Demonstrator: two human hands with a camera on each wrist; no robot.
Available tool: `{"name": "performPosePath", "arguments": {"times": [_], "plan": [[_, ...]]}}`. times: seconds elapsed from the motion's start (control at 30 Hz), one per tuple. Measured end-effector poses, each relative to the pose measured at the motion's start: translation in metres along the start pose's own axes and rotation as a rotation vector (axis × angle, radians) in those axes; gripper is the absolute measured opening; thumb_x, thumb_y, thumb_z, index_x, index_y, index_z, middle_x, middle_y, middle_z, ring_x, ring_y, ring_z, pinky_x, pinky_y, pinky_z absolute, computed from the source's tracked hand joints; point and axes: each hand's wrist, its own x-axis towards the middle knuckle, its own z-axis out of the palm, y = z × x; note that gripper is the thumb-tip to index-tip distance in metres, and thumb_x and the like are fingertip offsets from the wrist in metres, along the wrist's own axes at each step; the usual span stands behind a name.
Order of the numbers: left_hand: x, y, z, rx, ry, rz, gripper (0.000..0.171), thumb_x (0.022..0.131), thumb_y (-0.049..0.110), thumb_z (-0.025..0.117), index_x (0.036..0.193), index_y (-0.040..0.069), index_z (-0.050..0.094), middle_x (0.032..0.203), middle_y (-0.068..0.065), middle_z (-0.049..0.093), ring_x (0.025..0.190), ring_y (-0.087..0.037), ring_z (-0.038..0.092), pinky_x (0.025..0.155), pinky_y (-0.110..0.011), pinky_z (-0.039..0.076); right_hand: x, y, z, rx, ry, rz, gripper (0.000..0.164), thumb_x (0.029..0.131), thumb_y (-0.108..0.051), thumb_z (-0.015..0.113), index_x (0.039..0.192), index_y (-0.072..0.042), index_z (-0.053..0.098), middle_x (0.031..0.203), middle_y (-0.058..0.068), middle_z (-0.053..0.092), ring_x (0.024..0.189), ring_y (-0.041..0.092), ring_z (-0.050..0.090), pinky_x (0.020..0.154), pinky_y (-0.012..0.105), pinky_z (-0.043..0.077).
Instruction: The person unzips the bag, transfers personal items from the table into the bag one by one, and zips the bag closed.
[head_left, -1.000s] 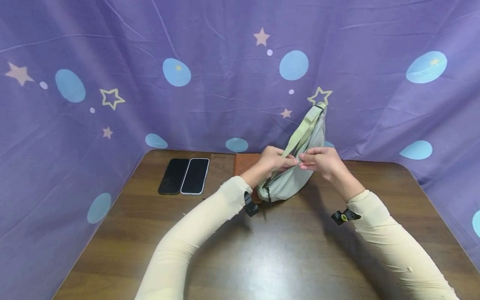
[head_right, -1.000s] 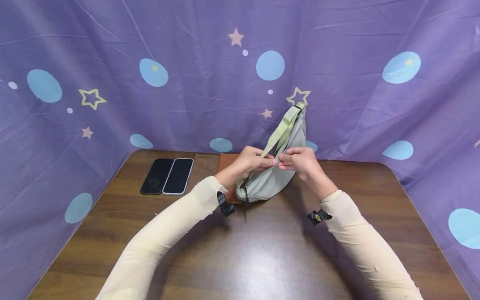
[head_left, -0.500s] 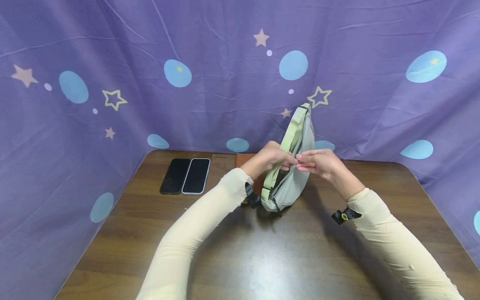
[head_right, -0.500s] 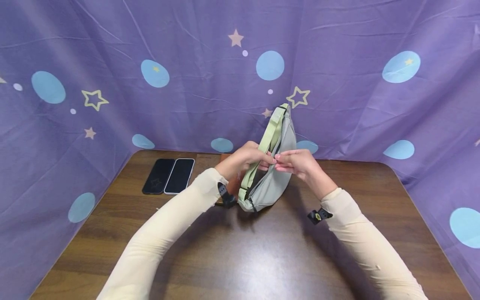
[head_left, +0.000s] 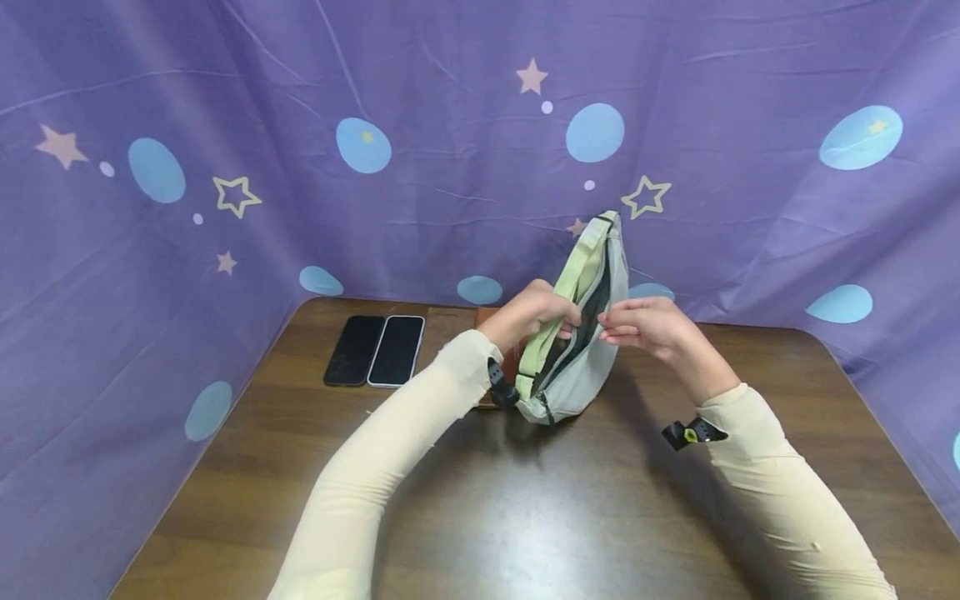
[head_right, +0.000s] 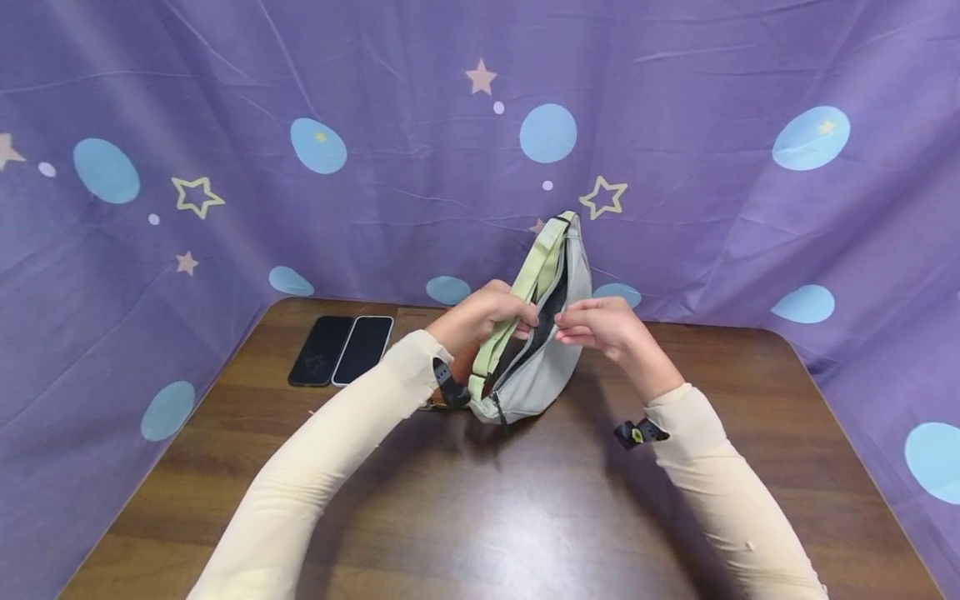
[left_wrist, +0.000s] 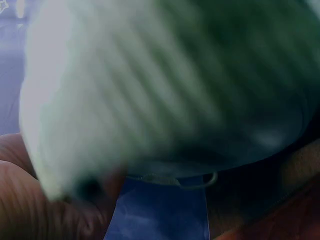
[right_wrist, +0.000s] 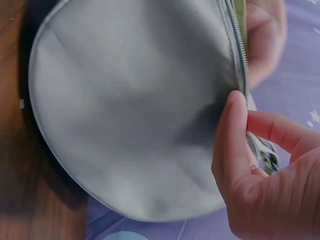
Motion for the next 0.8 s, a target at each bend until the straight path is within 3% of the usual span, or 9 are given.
{"name": "performPosePath", "arguments": {"times": [0.33,0.63,0.8], "plan": [[0.005,-0.012,-0.020,0.007,-0.014,-0.026,0.025,0.080,-0.014,0.069,0.093,-0.003,0.050,0.083,-0.012,0.058,0.047,-0.016,0.061,0.052,-0.023,0.059,-0.020,-0.013,-0.012,0.031,0.075,-0.100,0.031,0.098,0.008,0.054,0.080,-0.010,0.071,0.078,0.000,0.075,0.066,0.009,0.073,0.067,0.022,0.062],[0.020,-0.041,-0.022,-0.062,-0.056,-0.029,0.019,0.083,-0.015,0.066,0.079,-0.001,0.054,0.064,-0.009,0.060,0.046,-0.013,0.061,0.049,-0.020,0.057,-0.034,-0.029,-0.023,0.025,0.126,-0.170,0.034,0.097,0.009,0.056,0.077,-0.010,0.075,0.075,0.001,0.076,0.064,0.011,0.073,0.066,0.024,0.063],[0.032,-0.060,-0.013,-0.084,-0.081,-0.068,0.021,0.086,-0.015,0.062,0.073,-0.001,0.055,0.063,-0.010,0.060,0.048,-0.014,0.060,0.048,-0.020,0.055,-0.031,-0.027,-0.023,-0.086,0.139,-0.170,0.033,0.097,0.005,0.059,0.077,-0.014,0.075,0.074,-0.001,0.075,0.065,0.009,0.073,0.066,0.023,0.063]]}}
